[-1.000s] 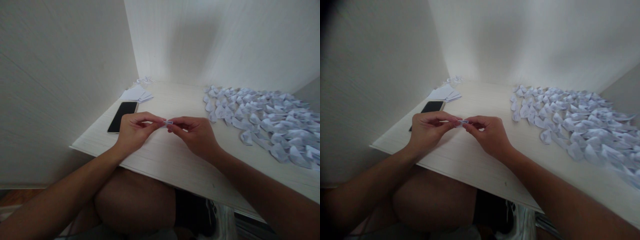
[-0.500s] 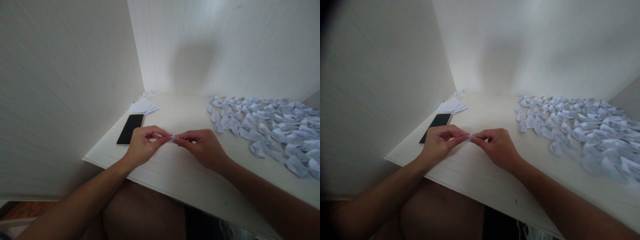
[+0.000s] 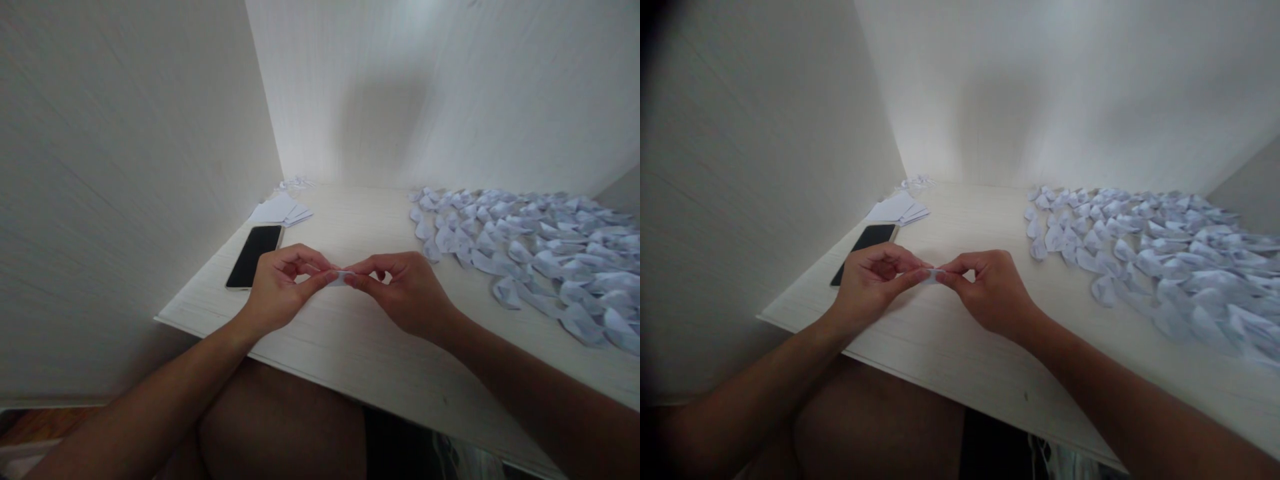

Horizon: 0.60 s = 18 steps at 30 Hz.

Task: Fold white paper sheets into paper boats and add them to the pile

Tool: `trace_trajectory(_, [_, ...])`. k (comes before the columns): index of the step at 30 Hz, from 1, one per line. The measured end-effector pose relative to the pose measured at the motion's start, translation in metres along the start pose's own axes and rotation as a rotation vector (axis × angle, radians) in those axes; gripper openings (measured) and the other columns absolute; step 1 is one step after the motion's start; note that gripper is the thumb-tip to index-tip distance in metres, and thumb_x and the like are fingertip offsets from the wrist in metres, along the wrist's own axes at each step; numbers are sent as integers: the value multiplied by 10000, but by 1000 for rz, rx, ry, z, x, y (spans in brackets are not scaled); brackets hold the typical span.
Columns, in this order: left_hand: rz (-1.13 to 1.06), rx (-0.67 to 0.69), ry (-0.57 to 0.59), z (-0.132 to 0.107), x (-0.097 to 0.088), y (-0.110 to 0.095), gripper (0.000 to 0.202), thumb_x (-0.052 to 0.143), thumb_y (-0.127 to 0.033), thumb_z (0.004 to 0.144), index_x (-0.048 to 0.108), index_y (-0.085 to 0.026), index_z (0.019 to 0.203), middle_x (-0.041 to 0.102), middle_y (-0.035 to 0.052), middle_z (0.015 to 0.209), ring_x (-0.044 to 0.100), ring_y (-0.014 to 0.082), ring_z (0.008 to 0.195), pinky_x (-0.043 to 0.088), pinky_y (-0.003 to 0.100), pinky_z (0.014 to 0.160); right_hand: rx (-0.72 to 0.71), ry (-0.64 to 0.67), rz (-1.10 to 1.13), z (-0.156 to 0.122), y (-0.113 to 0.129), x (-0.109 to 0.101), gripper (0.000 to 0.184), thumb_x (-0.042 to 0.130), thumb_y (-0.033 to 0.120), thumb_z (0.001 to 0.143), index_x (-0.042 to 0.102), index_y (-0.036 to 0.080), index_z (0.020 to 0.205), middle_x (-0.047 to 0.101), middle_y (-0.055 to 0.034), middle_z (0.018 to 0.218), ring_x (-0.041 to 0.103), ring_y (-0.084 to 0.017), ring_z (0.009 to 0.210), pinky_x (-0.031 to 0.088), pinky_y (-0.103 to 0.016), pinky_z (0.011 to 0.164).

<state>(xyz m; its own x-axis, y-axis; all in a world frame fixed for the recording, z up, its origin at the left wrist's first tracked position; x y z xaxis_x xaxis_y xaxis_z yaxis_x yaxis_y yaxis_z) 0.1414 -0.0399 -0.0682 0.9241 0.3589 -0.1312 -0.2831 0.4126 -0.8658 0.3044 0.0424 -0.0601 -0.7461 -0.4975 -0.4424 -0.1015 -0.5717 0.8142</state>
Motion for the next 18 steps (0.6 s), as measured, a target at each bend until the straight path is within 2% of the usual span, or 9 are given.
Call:
trace_trajectory(6, [-98,-111,-11,1,0,9,200,913,-273,725,740,-185,773,783,35,746,715,139,621,592,241,562,21,24,55,2,-2,3,130,728,278,882,821,201,836,793,-19,745,604,-131,591,432,-268,566])
trace_trajectory(10, [-190,-141,-75,1,3,16,234,910,-306,725,722,-175,774,769,19,752,679,112,569,591,233,527,56,65,122,2,-8,9,158,722,301,873,772,176,791,761,-17,730,549,-114,565,420,-260,556])
trace_trajectory(13, [-257,-181,-124,1,5,18,245,917,-299,703,733,-170,800,763,9,742,672,107,555,602,232,519,66,70,155,3,-10,10,196,692,310,885,742,169,759,728,-14,694,559,-119,585,431,-261,575])
trace_trajectory(18, [-291,-273,-71,0,9,19,203,905,-219,716,767,-172,857,748,-12,689,703,105,582,622,213,577,100,73,76,6,-14,6,200,663,221,871,711,164,686,693,-10,636,567,-124,607,423,-262,598])
Point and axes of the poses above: each hand's wrist, its own z-axis towards the middle knuckle, its own x-axis out of the palm, y = z × x, the point moved 5 cm from there along z, towards the middle knuckle
